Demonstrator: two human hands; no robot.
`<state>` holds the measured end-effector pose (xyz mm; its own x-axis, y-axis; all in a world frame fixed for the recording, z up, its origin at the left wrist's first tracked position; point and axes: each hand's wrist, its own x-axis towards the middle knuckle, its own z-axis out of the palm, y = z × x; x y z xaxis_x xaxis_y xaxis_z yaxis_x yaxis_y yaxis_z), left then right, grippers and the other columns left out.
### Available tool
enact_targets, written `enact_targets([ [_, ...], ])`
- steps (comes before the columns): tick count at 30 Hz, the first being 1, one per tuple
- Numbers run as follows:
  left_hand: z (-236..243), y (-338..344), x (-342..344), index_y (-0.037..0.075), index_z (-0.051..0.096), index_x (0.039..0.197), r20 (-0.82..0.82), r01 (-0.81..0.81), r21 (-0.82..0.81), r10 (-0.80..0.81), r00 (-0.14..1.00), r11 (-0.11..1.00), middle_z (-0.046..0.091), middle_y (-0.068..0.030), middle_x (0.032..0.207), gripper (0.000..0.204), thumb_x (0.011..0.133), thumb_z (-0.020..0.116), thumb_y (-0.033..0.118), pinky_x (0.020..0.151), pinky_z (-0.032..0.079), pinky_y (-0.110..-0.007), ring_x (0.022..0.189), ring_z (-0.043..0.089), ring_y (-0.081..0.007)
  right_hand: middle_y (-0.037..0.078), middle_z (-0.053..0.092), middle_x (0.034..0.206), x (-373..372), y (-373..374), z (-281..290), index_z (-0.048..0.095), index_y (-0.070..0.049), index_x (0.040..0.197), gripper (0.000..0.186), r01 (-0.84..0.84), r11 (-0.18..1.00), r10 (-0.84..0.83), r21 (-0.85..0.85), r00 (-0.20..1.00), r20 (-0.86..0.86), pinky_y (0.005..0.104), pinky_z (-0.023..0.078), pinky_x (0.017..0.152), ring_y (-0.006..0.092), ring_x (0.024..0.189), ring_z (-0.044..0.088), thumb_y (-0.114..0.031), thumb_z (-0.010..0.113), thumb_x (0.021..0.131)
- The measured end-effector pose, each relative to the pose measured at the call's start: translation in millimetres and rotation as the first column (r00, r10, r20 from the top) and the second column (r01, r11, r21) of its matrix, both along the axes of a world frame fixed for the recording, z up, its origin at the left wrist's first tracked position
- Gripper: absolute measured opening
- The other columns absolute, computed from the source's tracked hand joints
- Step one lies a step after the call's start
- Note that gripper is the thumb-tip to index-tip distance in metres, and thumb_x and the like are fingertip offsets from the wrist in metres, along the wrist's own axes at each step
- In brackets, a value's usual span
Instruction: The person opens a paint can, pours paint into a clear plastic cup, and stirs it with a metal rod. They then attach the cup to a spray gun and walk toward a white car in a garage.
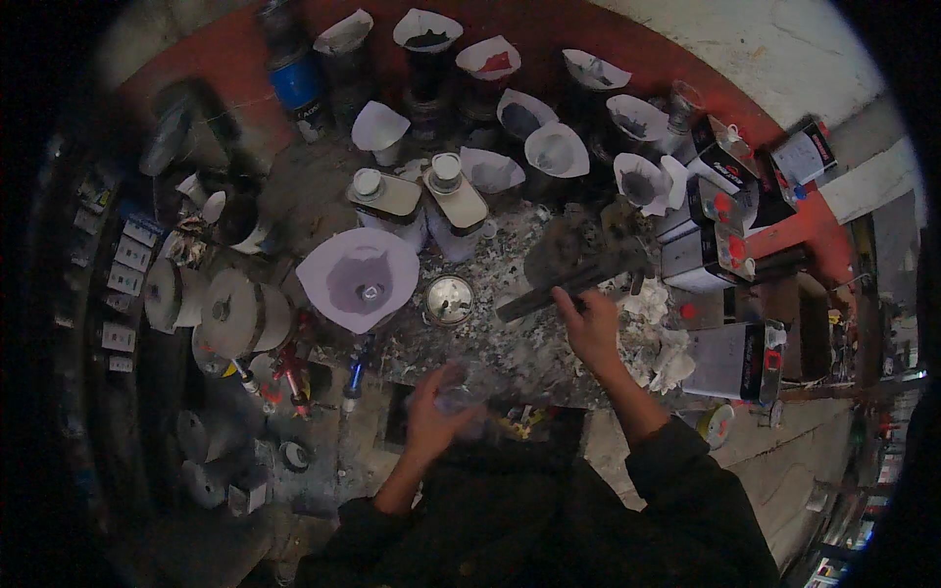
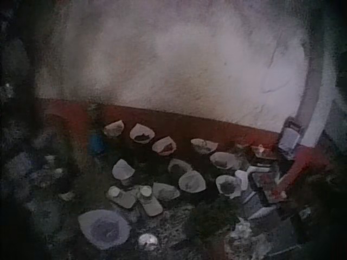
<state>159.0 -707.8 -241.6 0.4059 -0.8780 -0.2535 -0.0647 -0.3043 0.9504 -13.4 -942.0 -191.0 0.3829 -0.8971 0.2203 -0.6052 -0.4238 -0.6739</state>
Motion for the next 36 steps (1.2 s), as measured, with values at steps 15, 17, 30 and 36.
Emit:
enact_targets([
  [15,-11,7,10,0.002,0.049,0.137,-0.061,-0.012,-0.001,0.012,0.998,1.000,0.057,-0.0148,0.131,0.080,0.069,0.088,0.014,0.102,0.046,-0.040,0.119,0.057,-0.0255,0.015,0.066,0.075,18,25,-70,0.062,0.006,0.087,0.018,0.130,0.968,-0.142,0.215,0.989,0.043,0.0357,0.052,0.053,0.0261,0.062,0.070,-0.012,0.064,0.091],
  [17,-9,7,11,0.001,0.049,0.136,-0.104,-0.025,-0.030,0.022,0.994,0.999,0.057,-0.0155,0.131,0.079,0.068,0.088,0.013,0.103,0.045,-0.040,0.118,0.058,-0.0261,0.015,0.066,0.075,19,26,-76,0.062,0.005,0.087,0.017,0.187,0.930,-0.237,0.315,0.963,0.128,0.0378,0.052,0.054,0.0273,0.062,0.069,-0.012,0.065,0.090],
  [30,8,4,15,0.001,0.045,0.140,-0.066,0.063,-0.010,-0.064,0.996,0.998,0.056,-0.0148,0.132,0.080,0.070,0.085,0.004,0.101,0.045,-0.038,0.118,0.057,-0.0251,0.015,0.069,0.079,-70,75,-29,0.068,-0.006,0.098,0.019,0.371,0.865,-0.438,0.339,0.887,0.148,0.0376,0.051,0.062,0.0257,0.067,0.068,-0.020,0.069,0.085],
  [36,19,-8,-3,-0.001,0.047,0.137,-0.104,0.087,0.002,-0.086,0.991,0.996,0.056,-0.0138,0.129,0.076,0.070,0.083,0.003,0.101,0.044,-0.038,0.118,0.055,-0.0241,0.014,0.070,0.078,-213,15,-45,0.062,-0.002,0.088,0.019,0.682,0.676,-0.725,0.279,0.683,0.088,0.0405,0.053,0.065,0.0292,0.074,0.070,-0.020,0.066,0.086],
])
